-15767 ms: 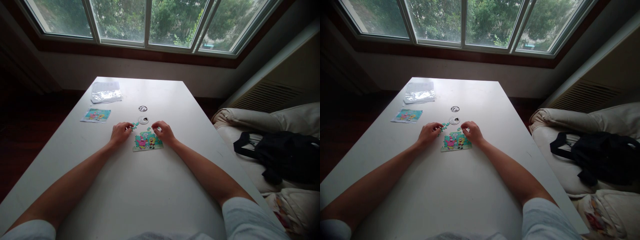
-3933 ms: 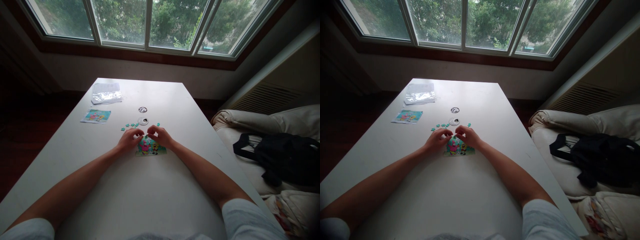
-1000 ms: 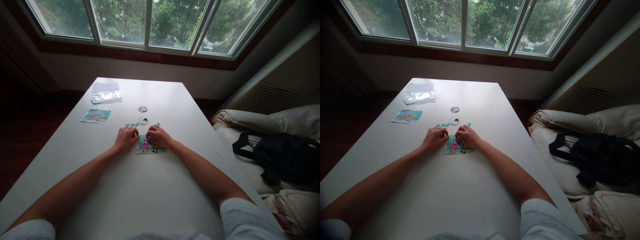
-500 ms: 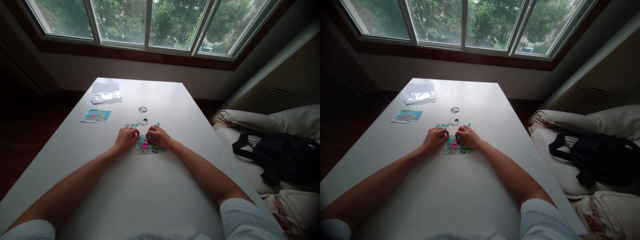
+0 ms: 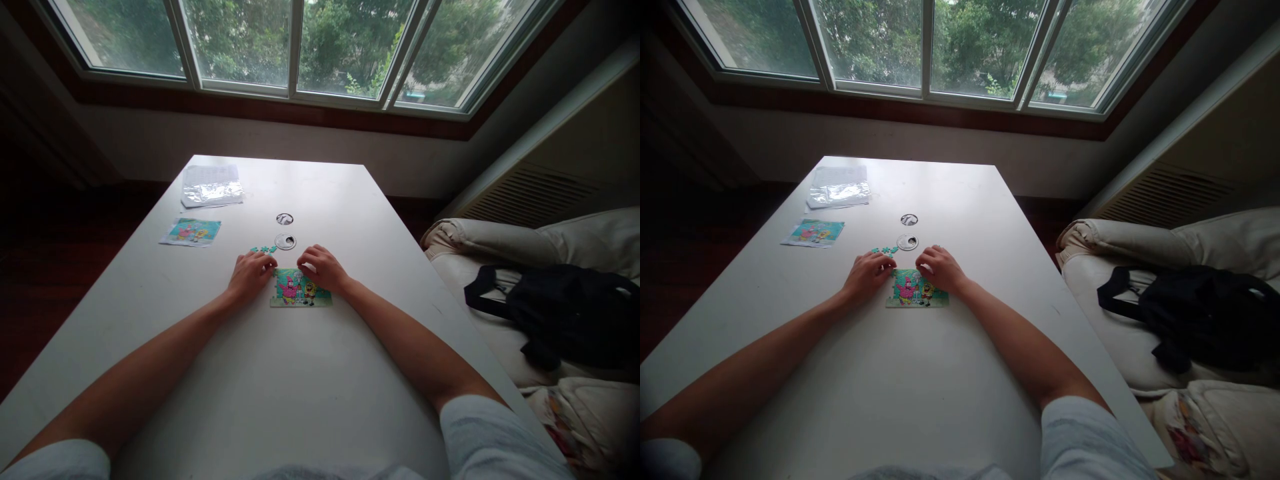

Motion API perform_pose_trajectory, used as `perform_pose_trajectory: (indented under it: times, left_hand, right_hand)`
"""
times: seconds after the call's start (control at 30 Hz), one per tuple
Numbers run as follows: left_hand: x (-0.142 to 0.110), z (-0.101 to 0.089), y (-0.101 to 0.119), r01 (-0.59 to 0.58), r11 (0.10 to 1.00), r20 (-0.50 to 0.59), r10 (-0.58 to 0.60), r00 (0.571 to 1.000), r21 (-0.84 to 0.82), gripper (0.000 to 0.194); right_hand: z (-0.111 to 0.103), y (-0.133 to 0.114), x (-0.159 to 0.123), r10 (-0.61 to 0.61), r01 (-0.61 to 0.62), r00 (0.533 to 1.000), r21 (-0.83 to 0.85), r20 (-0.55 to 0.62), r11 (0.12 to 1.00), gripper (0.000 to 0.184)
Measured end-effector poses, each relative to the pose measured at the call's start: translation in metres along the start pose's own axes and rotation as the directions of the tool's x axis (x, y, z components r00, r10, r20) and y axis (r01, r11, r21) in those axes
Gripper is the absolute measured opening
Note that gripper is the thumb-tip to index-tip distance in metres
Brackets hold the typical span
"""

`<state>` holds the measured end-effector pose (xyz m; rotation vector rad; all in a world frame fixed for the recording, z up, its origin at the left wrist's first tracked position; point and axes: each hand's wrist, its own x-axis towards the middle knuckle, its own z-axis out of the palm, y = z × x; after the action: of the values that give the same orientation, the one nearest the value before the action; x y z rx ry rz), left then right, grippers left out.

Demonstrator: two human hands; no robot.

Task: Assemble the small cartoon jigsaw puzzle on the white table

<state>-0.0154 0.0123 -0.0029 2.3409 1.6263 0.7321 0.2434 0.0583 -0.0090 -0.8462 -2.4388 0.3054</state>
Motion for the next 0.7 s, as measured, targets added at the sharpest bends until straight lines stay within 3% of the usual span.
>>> perform_pose_trajectory:
  times: [0.13,0.23,0.43,0.7]
  left_hand:
    - [0.001,-0.002,-0.001,0.015,1.000,0.002,-0.015,1.000,-0.009,0.016]
    - [0.001,-0.002,-0.002,0.022,1.000,-0.001,-0.022,1.000,-0.003,0.019]
    - [0.002,-0.003,-0.006,0.028,1.000,-0.020,-0.028,0.999,-0.001,0.021]
    - [0.002,-0.002,-0.007,0.017,1.000,-0.013,-0.017,1.000,-0.003,0.019]
  right_hand:
    - [-0.004,0.017,-0.003,0.236,-0.255,0.957,-0.101,-0.168,0.962,0.018]
    - [-0.005,0.030,-0.006,0.352,-0.380,0.918,-0.152,-0.182,0.912,0.027]
    - [-0.004,0.035,-0.007,0.363,-0.381,0.923,-0.159,-0.129,0.911,0.020]
    - [-0.005,0.032,-0.005,0.380,-0.397,0.914,-0.120,-0.145,0.910,0.010]
